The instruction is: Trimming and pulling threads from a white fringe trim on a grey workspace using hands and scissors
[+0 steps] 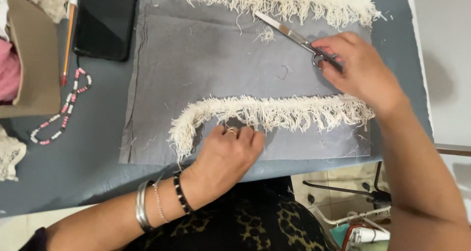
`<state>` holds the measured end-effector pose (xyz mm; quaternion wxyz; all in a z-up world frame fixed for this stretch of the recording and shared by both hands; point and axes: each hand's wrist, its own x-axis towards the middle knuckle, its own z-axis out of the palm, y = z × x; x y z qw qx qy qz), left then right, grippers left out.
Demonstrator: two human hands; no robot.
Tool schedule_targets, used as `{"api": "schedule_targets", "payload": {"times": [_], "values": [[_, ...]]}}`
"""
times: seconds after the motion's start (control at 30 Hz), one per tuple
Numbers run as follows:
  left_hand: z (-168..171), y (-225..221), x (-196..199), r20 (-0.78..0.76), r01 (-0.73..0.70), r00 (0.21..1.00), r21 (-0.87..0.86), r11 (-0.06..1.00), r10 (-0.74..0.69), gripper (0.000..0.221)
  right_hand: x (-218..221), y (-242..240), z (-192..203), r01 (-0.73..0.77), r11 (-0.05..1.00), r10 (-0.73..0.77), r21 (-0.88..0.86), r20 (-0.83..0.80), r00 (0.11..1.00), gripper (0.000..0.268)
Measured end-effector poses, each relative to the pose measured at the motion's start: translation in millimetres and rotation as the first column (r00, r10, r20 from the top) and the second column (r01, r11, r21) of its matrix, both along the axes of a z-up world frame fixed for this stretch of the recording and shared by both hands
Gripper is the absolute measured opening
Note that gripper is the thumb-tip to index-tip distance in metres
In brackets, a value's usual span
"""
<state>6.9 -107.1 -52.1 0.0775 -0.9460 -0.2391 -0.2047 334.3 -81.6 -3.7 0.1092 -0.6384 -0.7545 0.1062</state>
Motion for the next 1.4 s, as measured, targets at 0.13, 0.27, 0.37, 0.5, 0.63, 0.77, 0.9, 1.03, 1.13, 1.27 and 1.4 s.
{"api": "schedule_targets", "payload": {"times": [0.13, 0.27, 0.37, 0.5, 0.63, 0.77, 0.9, 1.03, 1.13, 1.27, 1.4], "values": [[23, 4, -10, 0.015, -0.003, 1.000, -0.224, 0.975, 0.006, 0.009, 9, 0, 3, 0.026, 0.999, -0.026, -0.045, 0.012, 1.000, 0.034], [48, 3, -16, 0.185, 0.015, 0.982, -0.289, 0.957, 0.041, 0.011, 7, 15, 0, 0.136, 0.984, -0.102, -0.115, 0.264, 0.959, 0.051], [63, 1, -21, 0.325, 0.039, 0.943, -0.317, 0.948, 0.070, 0.010, 12, 22, -16, 0.067, 0.997, -0.074, 0.033, 0.540, 0.838, 0.046], [53, -2, -26, 0.396, 0.051, 0.910, -0.395, 0.917, 0.120, 0.009, -4, 22, 12, 0.096, 0.993, -0.018, -0.067, 0.725, 0.688, 0.033], [34, -2, -36, 0.390, 0.034, 0.913, -0.369, 0.929, 0.121, 0.012, 17, 1, 34, 0.175, 0.983, -0.184, 0.060, 0.429, 0.884, 0.034], [22, -8, -40, 0.316, 0.078, 0.948, -0.158, 0.984, -0.024, 0.016, -20, -38, 79, 0.238, 0.950, -0.292, -0.202, -0.301, 0.908, 0.037], [20, -8, -39, 0.313, 0.073, 0.949, -0.108, 0.991, -0.036, 0.010, -4, -84, 47, -0.070, 0.862, -0.157, -0.501, -0.397, 0.905, 0.010], [15, -9, -42, 0.357, 0.100, 0.932, -0.111, 0.989, -0.054, 0.010, -20, -91, 49, -0.506, 0.538, 0.085, -0.674, -0.554, 0.828, 0.041], [12, -9, -42, 0.405, 0.105, 0.912, -0.087, 0.991, -0.061, 0.005, -14, -92, 40, -0.517, 0.408, 0.006, -0.753, -0.564, 0.826, 0.030], [14, -8, -41, 0.461, 0.102, 0.885, -0.044, 0.994, -0.070, 0.012, -25, -85, 24, -0.634, 0.483, 0.205, -0.605, -0.625, 0.753, 0.061], [19, -9, -55, 0.451, 0.160, 0.882, -0.010, 0.987, -0.138, 0.009, -37, -68, 21, -0.580, 0.446, 0.142, -0.681, -0.587, 0.797, 0.034]]}}
